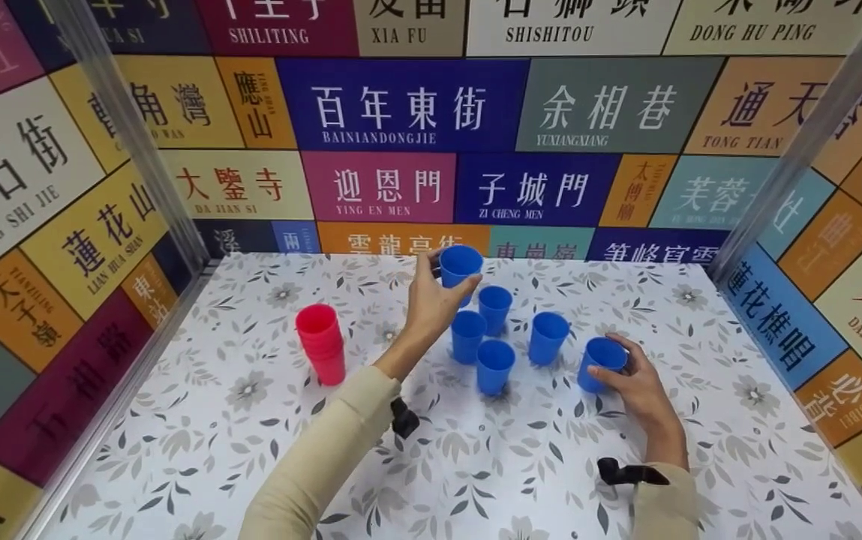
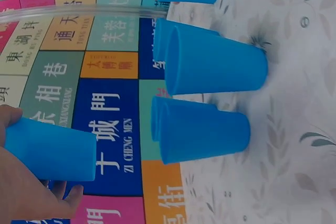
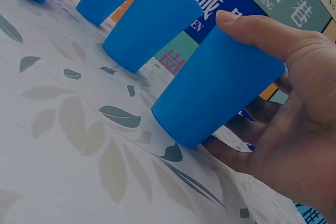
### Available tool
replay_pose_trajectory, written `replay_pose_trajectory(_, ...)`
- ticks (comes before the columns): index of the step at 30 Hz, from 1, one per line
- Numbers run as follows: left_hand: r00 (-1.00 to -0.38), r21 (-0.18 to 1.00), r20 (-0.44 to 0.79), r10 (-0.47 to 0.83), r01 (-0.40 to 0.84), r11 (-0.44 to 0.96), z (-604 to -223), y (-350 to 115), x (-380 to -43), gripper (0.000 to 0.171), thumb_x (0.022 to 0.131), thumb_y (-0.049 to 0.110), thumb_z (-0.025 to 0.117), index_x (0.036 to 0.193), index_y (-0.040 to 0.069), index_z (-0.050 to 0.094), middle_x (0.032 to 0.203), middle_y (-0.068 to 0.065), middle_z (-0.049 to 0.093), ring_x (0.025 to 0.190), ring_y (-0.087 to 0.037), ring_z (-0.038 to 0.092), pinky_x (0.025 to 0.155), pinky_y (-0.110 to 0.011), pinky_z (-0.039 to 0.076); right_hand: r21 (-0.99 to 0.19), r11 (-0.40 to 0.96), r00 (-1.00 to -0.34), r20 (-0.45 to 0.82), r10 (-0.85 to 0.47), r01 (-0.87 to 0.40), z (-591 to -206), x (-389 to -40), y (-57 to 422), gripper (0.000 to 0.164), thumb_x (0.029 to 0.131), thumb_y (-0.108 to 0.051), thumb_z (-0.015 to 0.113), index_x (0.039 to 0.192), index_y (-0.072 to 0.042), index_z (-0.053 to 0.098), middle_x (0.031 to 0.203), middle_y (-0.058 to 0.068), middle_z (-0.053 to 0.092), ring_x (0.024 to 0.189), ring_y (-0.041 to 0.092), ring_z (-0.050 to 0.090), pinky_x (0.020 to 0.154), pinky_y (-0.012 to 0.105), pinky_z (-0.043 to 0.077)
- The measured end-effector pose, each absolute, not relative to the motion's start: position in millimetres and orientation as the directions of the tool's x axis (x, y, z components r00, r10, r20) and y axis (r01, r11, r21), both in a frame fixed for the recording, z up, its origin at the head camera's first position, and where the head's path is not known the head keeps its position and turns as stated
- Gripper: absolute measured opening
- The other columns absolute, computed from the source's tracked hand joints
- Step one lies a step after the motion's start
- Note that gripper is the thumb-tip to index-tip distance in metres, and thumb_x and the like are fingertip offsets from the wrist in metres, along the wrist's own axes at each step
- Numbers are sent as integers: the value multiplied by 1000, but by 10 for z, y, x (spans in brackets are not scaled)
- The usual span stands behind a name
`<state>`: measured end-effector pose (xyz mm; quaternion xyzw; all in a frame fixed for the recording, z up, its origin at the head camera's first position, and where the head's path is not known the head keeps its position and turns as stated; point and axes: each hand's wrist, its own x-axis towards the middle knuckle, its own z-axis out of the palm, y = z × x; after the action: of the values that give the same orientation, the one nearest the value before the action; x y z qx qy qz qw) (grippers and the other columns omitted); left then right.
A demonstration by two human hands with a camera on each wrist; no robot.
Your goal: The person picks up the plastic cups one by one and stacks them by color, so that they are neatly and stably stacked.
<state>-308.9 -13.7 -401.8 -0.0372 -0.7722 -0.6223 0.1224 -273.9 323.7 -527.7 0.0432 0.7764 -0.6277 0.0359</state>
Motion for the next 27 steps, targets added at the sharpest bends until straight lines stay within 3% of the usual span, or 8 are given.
replay_pose_trajectory(2,-966,948,244,-80,221,227,-3982,-66,-3079,68,85,27,79,140,8,44,137,-14,58,129,-29,56,108,-42,49,-972,207,-994,-105,22,108,-5276,-2746,3238,88,92,-17,73,160,-13,18,163,23,26,150,36,29,119,37,29)
replay_pose_trajectory(8,-965,942,258,-39,243,231,-3952,132,-3047,67,84,26,81,139,12,46,135,-13,60,126,-27,57,104,-42,51,-976,202,-997,-79,15,81,-5286,-2738,3233,83,91,-18,74,158,-14,23,161,23,29,148,37,31,106,20,34)
replay_pose_trajectory(13,-971,942,240,5,234,241,-3986,290,-3017,69,84,27,81,141,12,46,136,-12,59,126,-27,57,103,-41,52,-979,188,-996,-84,-2,82,-5307,-2735,3239,81,92,-17,73,157,-18,25,162,25,25,150,39,28,119,44,27)
replay_pose_trajectory(15,-973,943,229,18,226,243,-3997,354,-3004,70,83,29,82,141,13,46,136,-11,58,125,-25,57,102,-39,52,-980,184,-997,-81,-9,78,-5310,-2737,3238,82,93,-16,72,158,-17,23,162,26,23,150,40,26,120,49,25)
replay_pose_trajectory(27,-976,945,191,101,211,251,-4040,780,-2916,69,83,35,82,142,21,48,136,-5,59,125,-18,58,99,-36,54,-979,193,-998,-70,-4,68,-5320,-2738,3244,85,92,-20,74,158,-13,21,163,25,24,151,41,25,124,55,22)
